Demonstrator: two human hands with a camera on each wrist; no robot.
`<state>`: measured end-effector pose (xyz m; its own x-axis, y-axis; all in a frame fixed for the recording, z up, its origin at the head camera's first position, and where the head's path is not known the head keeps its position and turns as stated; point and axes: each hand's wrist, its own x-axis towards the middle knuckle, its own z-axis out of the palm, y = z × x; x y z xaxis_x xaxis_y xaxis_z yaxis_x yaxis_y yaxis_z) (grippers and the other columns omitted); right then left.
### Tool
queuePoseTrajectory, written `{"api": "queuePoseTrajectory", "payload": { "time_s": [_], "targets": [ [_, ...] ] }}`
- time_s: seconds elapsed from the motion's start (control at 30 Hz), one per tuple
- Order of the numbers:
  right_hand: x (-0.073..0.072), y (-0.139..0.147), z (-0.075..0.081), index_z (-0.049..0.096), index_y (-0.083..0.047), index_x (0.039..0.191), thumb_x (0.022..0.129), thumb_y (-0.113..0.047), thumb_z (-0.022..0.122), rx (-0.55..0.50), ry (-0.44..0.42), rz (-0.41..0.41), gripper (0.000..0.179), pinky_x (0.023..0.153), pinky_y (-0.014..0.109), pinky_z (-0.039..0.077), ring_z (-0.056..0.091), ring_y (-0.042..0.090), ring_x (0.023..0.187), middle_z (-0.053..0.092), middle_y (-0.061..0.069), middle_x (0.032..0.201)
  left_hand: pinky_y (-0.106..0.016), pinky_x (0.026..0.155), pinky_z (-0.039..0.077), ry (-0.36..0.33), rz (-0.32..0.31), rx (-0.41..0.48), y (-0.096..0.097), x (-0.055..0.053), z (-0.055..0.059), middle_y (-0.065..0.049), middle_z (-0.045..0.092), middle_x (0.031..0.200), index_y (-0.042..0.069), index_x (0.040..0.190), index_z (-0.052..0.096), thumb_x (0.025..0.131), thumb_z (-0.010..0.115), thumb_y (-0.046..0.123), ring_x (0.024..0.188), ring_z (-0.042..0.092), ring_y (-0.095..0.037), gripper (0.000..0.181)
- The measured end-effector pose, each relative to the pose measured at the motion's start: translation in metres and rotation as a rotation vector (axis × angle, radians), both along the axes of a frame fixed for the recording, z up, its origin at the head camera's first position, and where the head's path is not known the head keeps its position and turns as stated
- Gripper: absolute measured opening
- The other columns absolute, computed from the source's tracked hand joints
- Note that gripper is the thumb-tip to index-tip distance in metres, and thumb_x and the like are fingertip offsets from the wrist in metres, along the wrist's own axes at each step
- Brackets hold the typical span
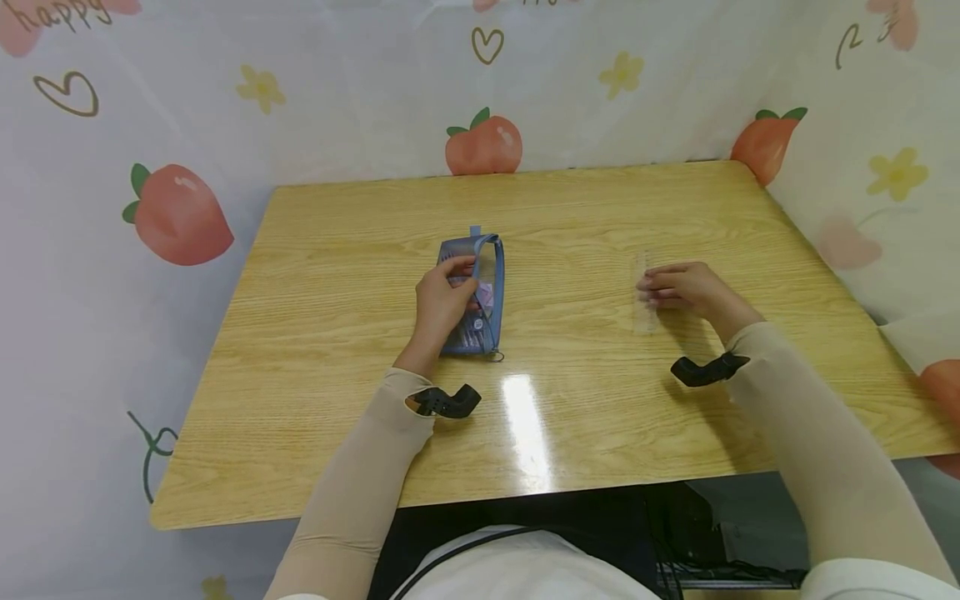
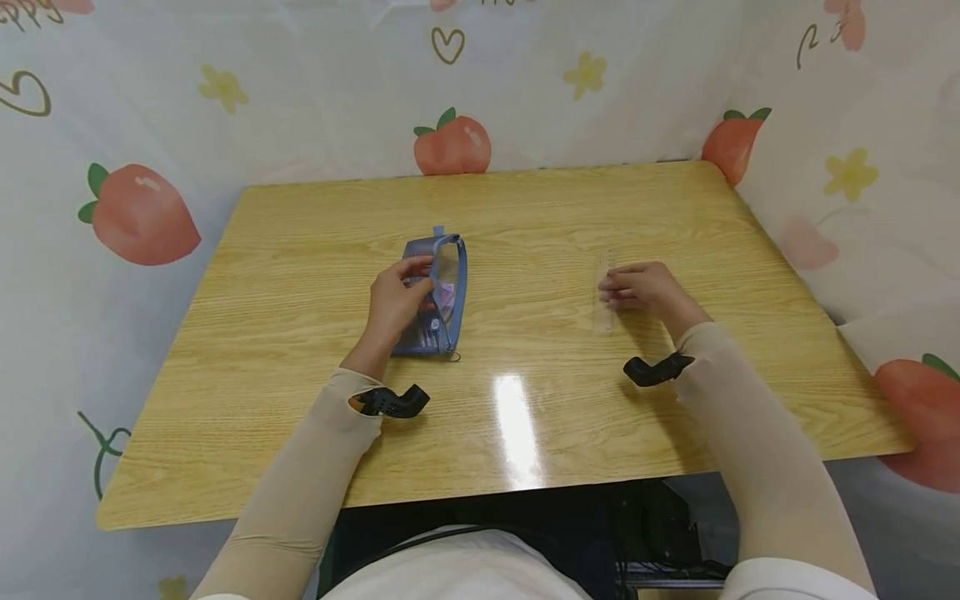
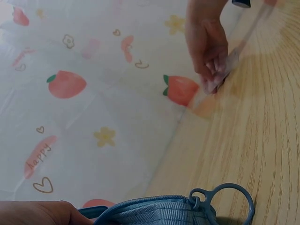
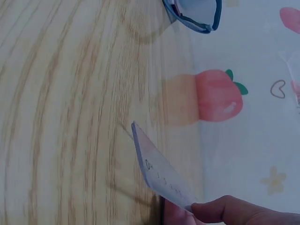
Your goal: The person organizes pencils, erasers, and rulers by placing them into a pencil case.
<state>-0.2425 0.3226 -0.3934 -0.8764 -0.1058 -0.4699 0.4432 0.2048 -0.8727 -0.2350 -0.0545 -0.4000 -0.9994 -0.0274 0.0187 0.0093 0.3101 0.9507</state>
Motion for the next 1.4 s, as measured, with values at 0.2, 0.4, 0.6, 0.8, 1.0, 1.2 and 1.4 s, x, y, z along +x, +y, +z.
{"api": "queuePoseTrajectory", "payload": {
  "time_s": [0.2, 0.4, 0.6, 0.8, 1.0, 1.2, 1.4],
  "targets": [
    [-0.001, -0.010, -0.003, 0.022, 0.009, 0.152, 0.103, -0.012, 0.047, -0.037, -0.011, 0.031, 0.058, 0.082, 0.019, 0.060, 0.070, 0.004, 0.085, 0.072, -0.011, 0.091, -0.026, 0.059, 0.063, 0.001, 0.001, 0.010, 0.000, 0.000, -0.001, -0.011, 0.067, 0.113, 0.008, 0.126, 0.066, 0.088, 0.064, 0.004, 0.084, 0.069, -0.021, 0.038],
    [-0.001, -0.017, -0.003, 0.022, 0.010, 0.151, 0.102, -0.009, 0.049, -0.082, -0.020, 0.015, 0.059, 0.080, 0.020, 0.061, 0.071, 0.006, 0.084, 0.073, -0.008, 0.090, -0.025, 0.058, 0.063, -0.003, 0.001, 0.018, 0.000, 0.000, -0.001, -0.011, 0.067, 0.114, 0.008, 0.126, 0.066, 0.088, 0.063, 0.004, 0.084, 0.069, -0.020, 0.038],
    [0.000, -0.023, -0.005, 0.022, 0.009, 0.152, 0.101, -0.007, 0.050, -0.132, -0.040, -0.005, 0.060, 0.077, 0.020, 0.061, 0.071, 0.006, 0.082, 0.074, -0.008, 0.087, -0.024, 0.057, 0.062, 0.000, 0.002, 0.011, 0.000, -0.001, -0.001, -0.011, 0.067, 0.113, 0.008, 0.125, 0.067, 0.088, 0.063, 0.004, 0.081, 0.069, -0.019, 0.038],
    [0.000, -0.031, -0.008, 0.022, 0.008, 0.152, 0.101, -0.004, 0.049, -0.190, -0.050, -0.024, 0.059, 0.076, 0.021, 0.062, 0.071, 0.008, 0.082, 0.074, -0.005, 0.088, -0.024, 0.057, 0.062, -0.007, 0.006, 0.016, 0.000, -0.001, -0.001, -0.011, 0.067, 0.112, 0.009, 0.124, 0.067, 0.087, 0.064, 0.004, 0.080, 0.068, -0.018, 0.038],
    [0.000, -0.039, -0.010, 0.023, 0.007, 0.152, 0.101, -0.005, 0.050, -0.232, -0.058, -0.028, 0.060, 0.076, 0.021, 0.062, 0.072, 0.009, 0.083, 0.075, -0.003, 0.090, -0.023, 0.056, 0.062, -0.003, 0.009, -0.002, -0.001, -0.002, -0.001, -0.011, 0.068, 0.112, 0.010, 0.125, 0.067, 0.087, 0.064, 0.004, 0.079, 0.067, -0.017, 0.038],
    [0.001, -0.043, -0.010, 0.022, 0.005, 0.153, 0.101, -0.005, 0.050, -0.299, -0.063, -0.038, 0.060, 0.077, 0.021, 0.061, 0.072, 0.010, 0.084, 0.074, -0.002, 0.091, -0.022, 0.056, 0.061, -0.004, 0.010, -0.006, -0.001, -0.003, -0.001, -0.011, 0.068, 0.112, 0.010, 0.124, 0.068, 0.087, 0.064, 0.005, 0.078, 0.067, -0.017, 0.038],
    [0.003, -0.047, -0.010, 0.049, -0.002, 0.134, 0.100, -0.002, 0.050, -0.408, -0.065, -0.061, 0.033, 0.074, 0.023, 0.062, 0.073, 0.014, 0.083, 0.074, 0.003, 0.091, -0.022, 0.056, 0.061, -0.010, 0.007, -0.003, -0.001, -0.004, -0.001, -0.010, 0.068, 0.113, 0.010, 0.124, 0.068, 0.087, 0.064, 0.005, 0.078, 0.067, -0.017, 0.037]
  ]
}}
